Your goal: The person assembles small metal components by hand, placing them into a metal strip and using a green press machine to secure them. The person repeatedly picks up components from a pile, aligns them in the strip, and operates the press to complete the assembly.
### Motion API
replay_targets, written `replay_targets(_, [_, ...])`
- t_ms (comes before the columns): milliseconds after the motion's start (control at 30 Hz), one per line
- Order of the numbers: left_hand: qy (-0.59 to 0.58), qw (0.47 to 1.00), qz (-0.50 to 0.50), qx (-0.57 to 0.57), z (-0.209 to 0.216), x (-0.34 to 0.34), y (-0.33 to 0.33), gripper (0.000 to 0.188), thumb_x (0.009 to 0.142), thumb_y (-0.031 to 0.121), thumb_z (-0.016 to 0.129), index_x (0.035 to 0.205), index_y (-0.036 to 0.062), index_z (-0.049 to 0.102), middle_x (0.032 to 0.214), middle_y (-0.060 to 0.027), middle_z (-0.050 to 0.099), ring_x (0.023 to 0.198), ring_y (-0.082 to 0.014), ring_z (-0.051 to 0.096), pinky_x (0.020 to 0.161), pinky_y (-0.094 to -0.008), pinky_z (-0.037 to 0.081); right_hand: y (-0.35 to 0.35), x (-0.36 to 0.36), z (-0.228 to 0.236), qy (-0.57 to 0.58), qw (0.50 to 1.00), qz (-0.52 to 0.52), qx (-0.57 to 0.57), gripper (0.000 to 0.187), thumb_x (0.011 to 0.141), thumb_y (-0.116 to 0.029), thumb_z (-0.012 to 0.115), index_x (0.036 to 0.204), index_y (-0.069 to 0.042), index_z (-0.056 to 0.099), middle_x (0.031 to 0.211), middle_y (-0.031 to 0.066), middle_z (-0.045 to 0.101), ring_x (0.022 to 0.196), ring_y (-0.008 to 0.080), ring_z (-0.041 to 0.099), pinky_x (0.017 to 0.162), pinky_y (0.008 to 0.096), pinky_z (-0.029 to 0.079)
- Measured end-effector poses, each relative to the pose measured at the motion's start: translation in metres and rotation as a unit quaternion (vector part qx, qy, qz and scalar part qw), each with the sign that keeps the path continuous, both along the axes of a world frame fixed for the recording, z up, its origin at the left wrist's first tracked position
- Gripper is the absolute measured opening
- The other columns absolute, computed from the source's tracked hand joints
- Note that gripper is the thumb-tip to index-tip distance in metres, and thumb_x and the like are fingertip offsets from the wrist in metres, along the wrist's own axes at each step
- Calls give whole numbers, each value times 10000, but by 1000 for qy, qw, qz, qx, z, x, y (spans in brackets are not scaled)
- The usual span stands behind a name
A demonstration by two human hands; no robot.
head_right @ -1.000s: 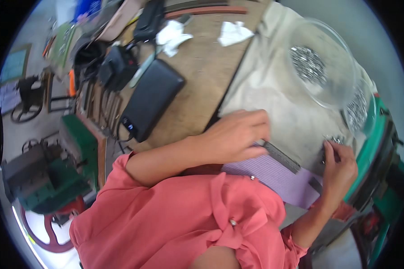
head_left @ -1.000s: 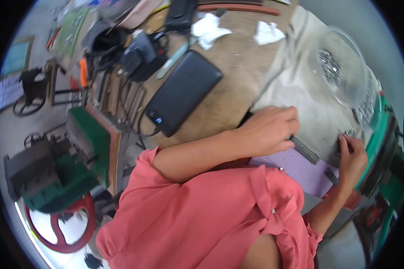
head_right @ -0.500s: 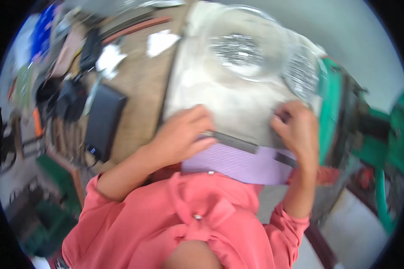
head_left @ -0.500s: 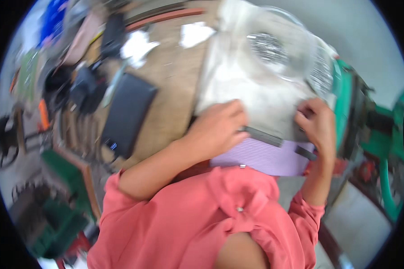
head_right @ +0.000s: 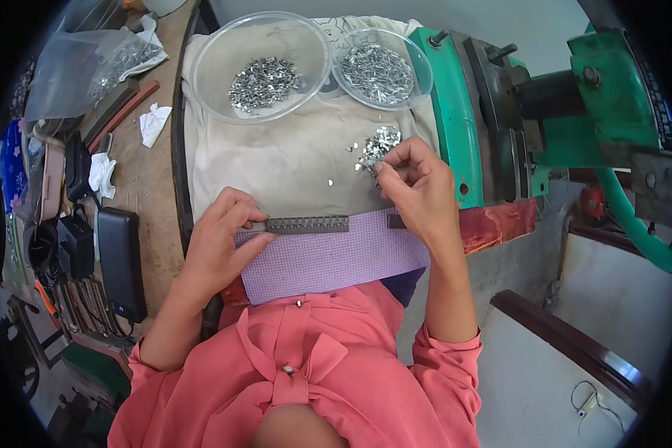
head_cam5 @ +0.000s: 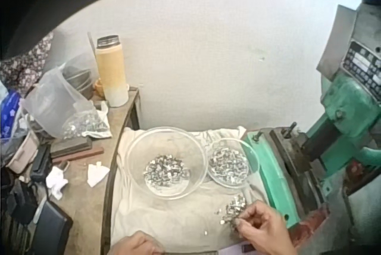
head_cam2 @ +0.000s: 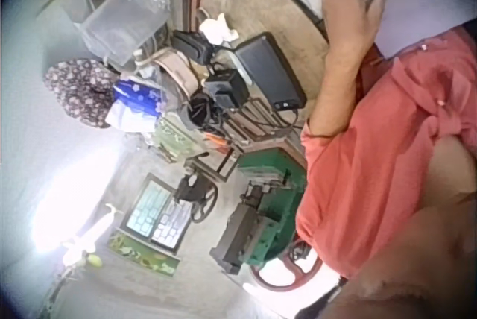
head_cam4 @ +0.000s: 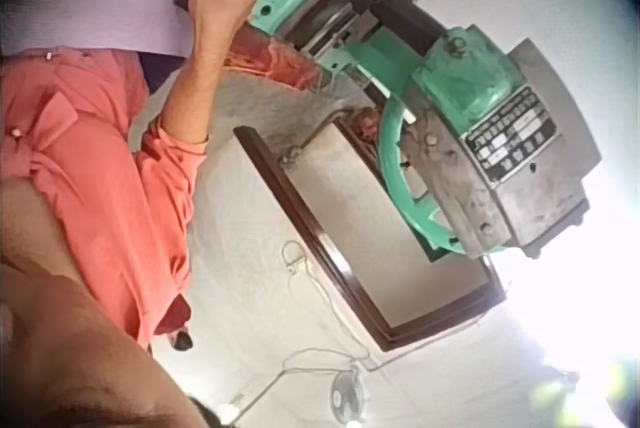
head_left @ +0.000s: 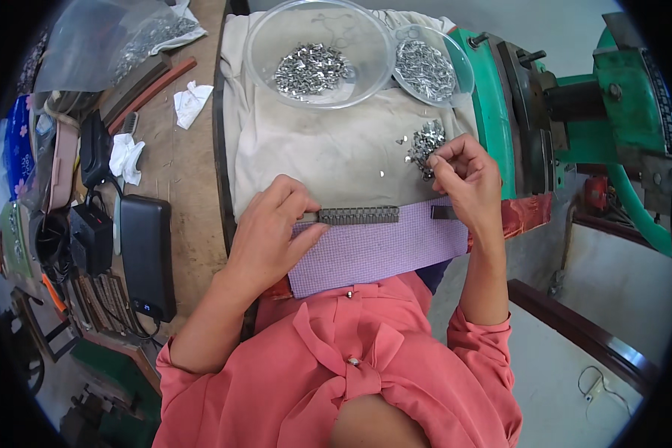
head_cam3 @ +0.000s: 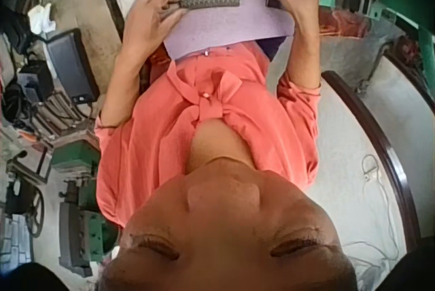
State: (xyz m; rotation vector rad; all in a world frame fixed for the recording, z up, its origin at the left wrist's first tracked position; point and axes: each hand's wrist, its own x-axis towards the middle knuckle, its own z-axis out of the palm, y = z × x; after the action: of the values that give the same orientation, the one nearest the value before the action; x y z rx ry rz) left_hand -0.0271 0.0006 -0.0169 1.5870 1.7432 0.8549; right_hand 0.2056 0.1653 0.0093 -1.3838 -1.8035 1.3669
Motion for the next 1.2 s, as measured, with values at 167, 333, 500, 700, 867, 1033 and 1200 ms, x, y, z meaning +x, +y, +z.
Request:
replay_targets(167, [-7,1000,4,1,1,0,0,315,722,10,805,983,6,629,1011,-98,570,841,-216,601,738,-314,511,-10,13,-13,37,999,-1,-3,107,881,-15,712,856,-12,608,728,-38,607,622,4,543,564,173,432])
replay_targets(333, [-29,999,19,-5,1,1,1,306,714,4,804,966,3,632,1005,-89,571,827,-193,589,739,-297,497,-26,15,-7,85,995,-33,-44,83,882,8,705,895,12,623,797,-10,647,637,23,568,603,186,473])
replay_targets(500, [-40,999,29,-14,3,2,0,308,708,16,807,972,2,647,1025,-92,580,834,-187,583,753,-290,491,-31,26,-10,81,992,6,-91,117,898,30,682,1014,37,667,883,47,703,720,75,649,664,207,518])
replay_targets(700, [-52,998,34,-21,3,2,0,313,705,34,811,975,-1,656,1023,-99,583,850,-194,579,758,-295,483,-34,32,-15,86,988,28,-125,111,903,-1,699,1011,24,701,923,57,723,799,99,694,704,226,538])
replay_targets(867, [-54,997,38,-40,5,1,2,304,708,44,812,966,-1,658,1014,-99,585,845,-191,574,750,-294,479,-31,20,1,-58,987,149,17,84,890,-69,713,936,2,718,844,62,690,745,130,678,646,276,501])
replay_targets(1033, [-58,996,41,-48,5,1,2,299,707,53,817,955,1,657,1011,-99,584,854,-197,579,748,-296,477,-35,11,2,-84,978,170,88,101,850,-115,737,905,-31,728,811,97,665,713,254,666,632,354,497])
replay_targets(1200, [-46,997,39,-38,4,2,1,311,703,59,824,960,3,656,1009,-100,582,845,-198,573,746,-295,477,-38,5,1,-129,966,175,136,82,832,-124,744,873,-54,744,803,91,665,710,285,667,626,387,506])
